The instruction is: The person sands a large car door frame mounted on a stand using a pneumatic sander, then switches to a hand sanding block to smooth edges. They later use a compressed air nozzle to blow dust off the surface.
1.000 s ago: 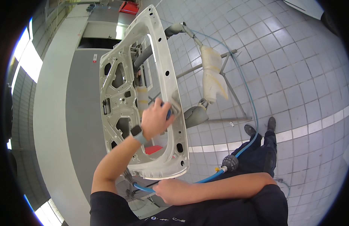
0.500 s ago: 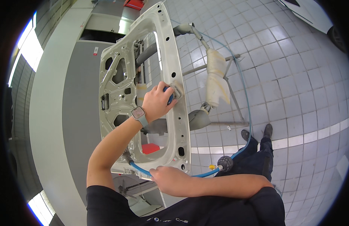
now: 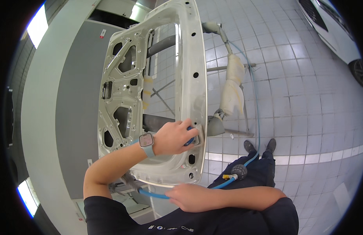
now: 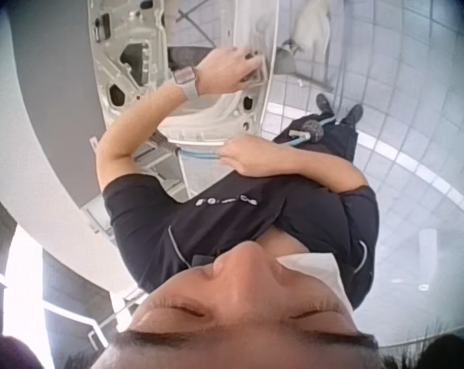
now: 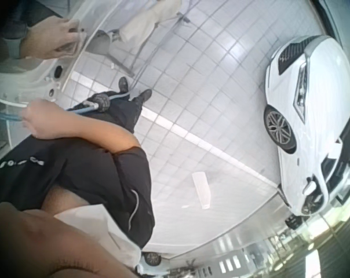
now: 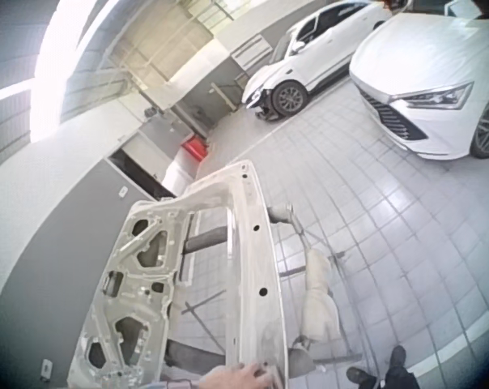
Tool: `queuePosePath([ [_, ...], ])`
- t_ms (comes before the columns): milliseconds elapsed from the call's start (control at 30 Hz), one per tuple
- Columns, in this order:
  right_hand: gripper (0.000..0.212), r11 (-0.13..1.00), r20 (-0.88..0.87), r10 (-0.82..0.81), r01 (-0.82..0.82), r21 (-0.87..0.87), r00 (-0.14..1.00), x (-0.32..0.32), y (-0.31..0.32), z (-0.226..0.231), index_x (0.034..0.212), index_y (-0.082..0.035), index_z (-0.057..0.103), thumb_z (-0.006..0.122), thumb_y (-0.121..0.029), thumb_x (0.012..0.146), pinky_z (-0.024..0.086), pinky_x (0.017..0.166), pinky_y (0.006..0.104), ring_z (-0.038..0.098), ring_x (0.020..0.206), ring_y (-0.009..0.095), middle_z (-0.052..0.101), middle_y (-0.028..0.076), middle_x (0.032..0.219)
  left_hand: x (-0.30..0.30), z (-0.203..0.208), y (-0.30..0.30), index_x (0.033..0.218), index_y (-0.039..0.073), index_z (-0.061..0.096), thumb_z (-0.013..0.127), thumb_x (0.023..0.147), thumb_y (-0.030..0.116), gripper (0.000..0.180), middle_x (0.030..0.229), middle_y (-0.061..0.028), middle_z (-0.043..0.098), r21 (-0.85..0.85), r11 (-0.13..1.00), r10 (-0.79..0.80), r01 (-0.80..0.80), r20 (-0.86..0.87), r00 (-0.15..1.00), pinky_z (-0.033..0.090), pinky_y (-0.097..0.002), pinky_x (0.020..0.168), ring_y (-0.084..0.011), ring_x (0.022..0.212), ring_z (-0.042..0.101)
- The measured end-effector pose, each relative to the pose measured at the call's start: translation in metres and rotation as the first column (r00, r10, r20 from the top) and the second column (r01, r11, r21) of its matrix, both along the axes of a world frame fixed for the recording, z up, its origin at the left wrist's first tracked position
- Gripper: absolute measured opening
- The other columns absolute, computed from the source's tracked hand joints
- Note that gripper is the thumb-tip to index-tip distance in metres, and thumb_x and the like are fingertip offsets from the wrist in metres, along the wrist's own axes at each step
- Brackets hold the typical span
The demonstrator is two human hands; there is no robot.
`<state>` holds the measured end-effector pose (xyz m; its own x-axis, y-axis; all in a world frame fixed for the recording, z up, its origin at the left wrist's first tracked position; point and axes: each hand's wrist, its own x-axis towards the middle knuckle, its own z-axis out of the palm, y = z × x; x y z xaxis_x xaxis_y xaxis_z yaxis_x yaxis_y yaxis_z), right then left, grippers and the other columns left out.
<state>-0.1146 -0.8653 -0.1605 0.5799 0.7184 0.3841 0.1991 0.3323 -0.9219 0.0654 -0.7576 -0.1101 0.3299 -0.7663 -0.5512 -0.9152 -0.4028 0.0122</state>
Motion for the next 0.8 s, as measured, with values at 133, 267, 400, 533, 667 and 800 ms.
queuePosePath([
  [133, 0.023, 0.971, 0.036, 0.236, -0.237, 0.042, 0.971, 0.003, -0.041, 0.004, 0.109, 0.002, 0.061, 0.053, -0.018, 0.102, 0.049, 0.077, 0.0512, 0.063, 0.085, 0.042, 0.063, 0.022, 0.089, -0.018, 0.002, 0.028, 0.114, 0.008, 0.058, 0.07, 0.09, 0.033, 0.037, 0.105, -0.0174, 0.059, -0.17, 0.813, 0.496, -0.557, -0.299, 0.815, 0.053, -0.043, 0.078, -0.0347, 0.085, 0.065],
  [267, 0.029, 0.961, -0.074, 0.274, -0.277, -0.025, 0.959, 0.029, -0.085, 0.013, 0.122, 0.001, 0.061, 0.054, -0.02, 0.103, 0.051, 0.075, 0.046, 0.064, 0.086, 0.039, 0.064, 0.019, 0.091, -0.031, -0.02, 0.043, 0.111, 0.004, 0.059, 0.069, 0.091, 0.04, 0.042, 0.101, -0.0212, 0.063, -0.104, 0.487, 0.683, -0.867, -0.574, 0.452, 0.051, -0.0415, 0.082, -0.0369, 0.089, 0.063],
  [400, 0.03, 0.95, -0.095, 0.308, -0.312, -0.028, 0.946, 0.058, -0.109, 0.019, 0.128, 0.001, 0.059, 0.055, -0.017, 0.103, 0.052, 0.074, 0.0415, 0.065, 0.085, 0.035, 0.065, 0.016, 0.093, -0.024, -0.039, 0.032, 0.111, 0.003, 0.059, 0.069, 0.093, 0.035, 0.038, 0.094, -0.0152, 0.06, -0.201, 0.332, 0.708, -0.922, -0.593, 0.384, 0.05, -0.0366, 0.08, -0.0275, 0.084, 0.059],
  [533, 0.034, 0.93, -0.075, 0.368, -0.367, 0.023, 0.927, 0.095, -0.131, 0.019, 0.133, -0.001, 0.059, 0.059, -0.014, 0.101, 0.052, 0.07, 0.0395, 0.065, 0.082, 0.032, 0.062, 0.014, 0.091, 0.013, -0.046, -0.001, 0.11, 0.002, 0.058, 0.069, 0.093, 0.033, 0.037, 0.092, -0.0139, 0.06, -0.355, 0.251, 0.743, -0.9, -0.526, 0.414, 0.05, -0.0358, 0.079, -0.0252, 0.083, 0.059],
  [667, 0.03, 0.843, -0.116, 0.517, -0.528, -0.102, 0.848, 0.134, -0.165, 0.018, 0.127, -0.002, 0.06, 0.059, -0.016, 0.101, 0.052, 0.07, 0.0426, 0.065, 0.083, 0.035, 0.063, 0.015, 0.09, 0.039, -0.046, -0.024, 0.11, 0.004, 0.058, 0.065, 0.092, 0.041, 0.042, 0.101, -0.0194, 0.06, -0.356, 0.247, 0.76, -0.901, -0.506, 0.409, 0.05, -0.0441, 0.082, -0.0375, 0.09, 0.061],
  [800, 0.03, 0.753, -0.132, 0.638, -0.651, -0.097, 0.759, 0.159, -0.173, 0.01, 0.126, -0.003, 0.06, 0.06, -0.016, 0.1, 0.052, 0.068, 0.0427, 0.065, 0.08, 0.035, 0.062, 0.015, 0.086, 0.009, -0.039, -0.018, 0.113, 0.006, 0.058, 0.065, 0.091, 0.041, 0.042, 0.103, -0.018, 0.059, -0.3, 0.159, 0.836, -0.941, -0.465, 0.29, 0.05, -0.045, 0.081, -0.0377, 0.09, 0.062],
])
